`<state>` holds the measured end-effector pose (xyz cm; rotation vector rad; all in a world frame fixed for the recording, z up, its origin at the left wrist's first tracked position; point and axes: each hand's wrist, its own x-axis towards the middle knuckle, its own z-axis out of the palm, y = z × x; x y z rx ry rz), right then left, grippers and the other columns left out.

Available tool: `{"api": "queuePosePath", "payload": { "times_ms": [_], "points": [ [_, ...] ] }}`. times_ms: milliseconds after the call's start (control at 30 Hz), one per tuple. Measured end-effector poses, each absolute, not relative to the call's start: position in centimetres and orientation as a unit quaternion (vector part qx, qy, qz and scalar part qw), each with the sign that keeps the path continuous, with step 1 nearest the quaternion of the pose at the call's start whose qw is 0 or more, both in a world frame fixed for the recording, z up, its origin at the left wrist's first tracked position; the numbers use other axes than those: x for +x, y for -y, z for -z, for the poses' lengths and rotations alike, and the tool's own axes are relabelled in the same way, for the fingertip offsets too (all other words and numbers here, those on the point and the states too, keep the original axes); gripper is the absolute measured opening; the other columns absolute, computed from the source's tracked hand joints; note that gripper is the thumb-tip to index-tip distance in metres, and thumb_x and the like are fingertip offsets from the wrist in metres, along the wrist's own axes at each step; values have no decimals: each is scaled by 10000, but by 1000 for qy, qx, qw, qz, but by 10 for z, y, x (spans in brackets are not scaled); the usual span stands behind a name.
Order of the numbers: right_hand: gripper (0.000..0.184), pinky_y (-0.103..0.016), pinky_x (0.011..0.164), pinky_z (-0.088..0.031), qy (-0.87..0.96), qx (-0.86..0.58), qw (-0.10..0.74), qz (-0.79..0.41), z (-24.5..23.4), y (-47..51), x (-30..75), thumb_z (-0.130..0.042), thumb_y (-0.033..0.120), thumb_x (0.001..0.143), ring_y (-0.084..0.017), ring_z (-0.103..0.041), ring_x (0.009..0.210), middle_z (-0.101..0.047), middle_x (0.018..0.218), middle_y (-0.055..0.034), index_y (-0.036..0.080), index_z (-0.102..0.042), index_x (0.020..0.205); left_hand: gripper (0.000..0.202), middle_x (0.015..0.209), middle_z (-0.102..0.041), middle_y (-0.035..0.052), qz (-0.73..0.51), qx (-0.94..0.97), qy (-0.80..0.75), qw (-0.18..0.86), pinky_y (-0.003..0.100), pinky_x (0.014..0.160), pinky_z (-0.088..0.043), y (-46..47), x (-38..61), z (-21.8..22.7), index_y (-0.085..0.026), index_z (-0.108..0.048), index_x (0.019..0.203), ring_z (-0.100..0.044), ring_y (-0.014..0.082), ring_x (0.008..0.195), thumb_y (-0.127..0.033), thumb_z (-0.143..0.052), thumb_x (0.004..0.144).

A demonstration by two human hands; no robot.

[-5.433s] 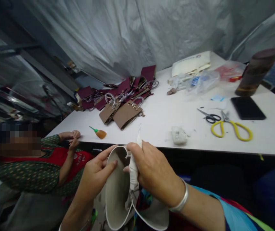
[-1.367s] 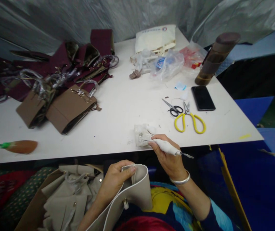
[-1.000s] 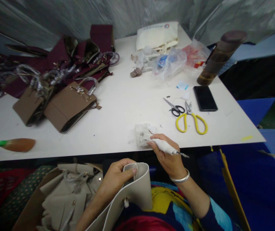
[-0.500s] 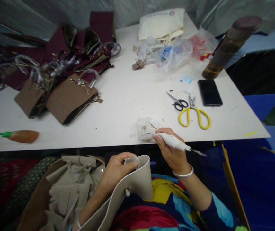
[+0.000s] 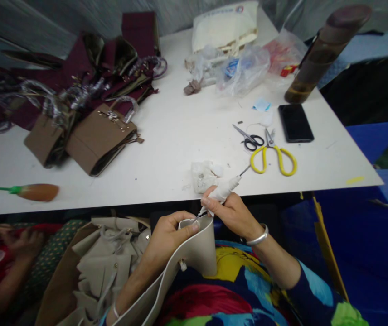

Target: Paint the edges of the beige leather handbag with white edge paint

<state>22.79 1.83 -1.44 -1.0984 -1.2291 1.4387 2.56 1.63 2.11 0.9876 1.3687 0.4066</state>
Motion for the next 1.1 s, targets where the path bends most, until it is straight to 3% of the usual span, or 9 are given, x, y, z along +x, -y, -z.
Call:
{"api": "queuePosePath", "payload": {
  "times_ms": [533, 700, 933, 1100],
  "points": [
    [352, -279, 649, -397, 587, -365, 369, -622, -6, -43, 233, -627, 475, 1017, -126, -506, 675, -559, 714, 27, 183, -604, 822, 211, 614, -627, 11, -200, 418, -582, 668, 247, 545, -389, -11, 33, -19, -150, -737, 703, -499, 139, 567, -348, -797, 663],
    [306, -290, 633, -377, 554, -405, 445, -575, 6, -14, 227, -628, 446, 1024, -134, -483, 668, -536, 718, 23, 189, -634, 858, 241, 571, -599, 2, -206, 409, -588, 667, 243, 524, -376, -10, 32, -17, -157, -703, 664, -476, 130, 537, -374, -808, 674],
    [271, -308, 641, -392, 424, -449, 630, -471, 36, 17, 220, -559, 403, 1064, -156, -520, 677, -564, 743, 3, 209, -679, 918, 284, 546, -605, 8, -221, 380, -592, 676, 238, 508, -354, -14, 25, -20, -151, -698, 661, -474, 129, 517, -389, -846, 620],
    [227, -321, 735, -441, 430, -578, 620, -310, 28, -9, 230, -607, 393, 1048, -167, -566, 698, -601, 711, 13, 214, -666, 922, 382, 637, -676, 22, -281, 311, -589, 691, 241, 573, -417, -17, 7, -13, -149, -721, 789, -552, 139, 566, -426, -915, 609]
  ]
}}
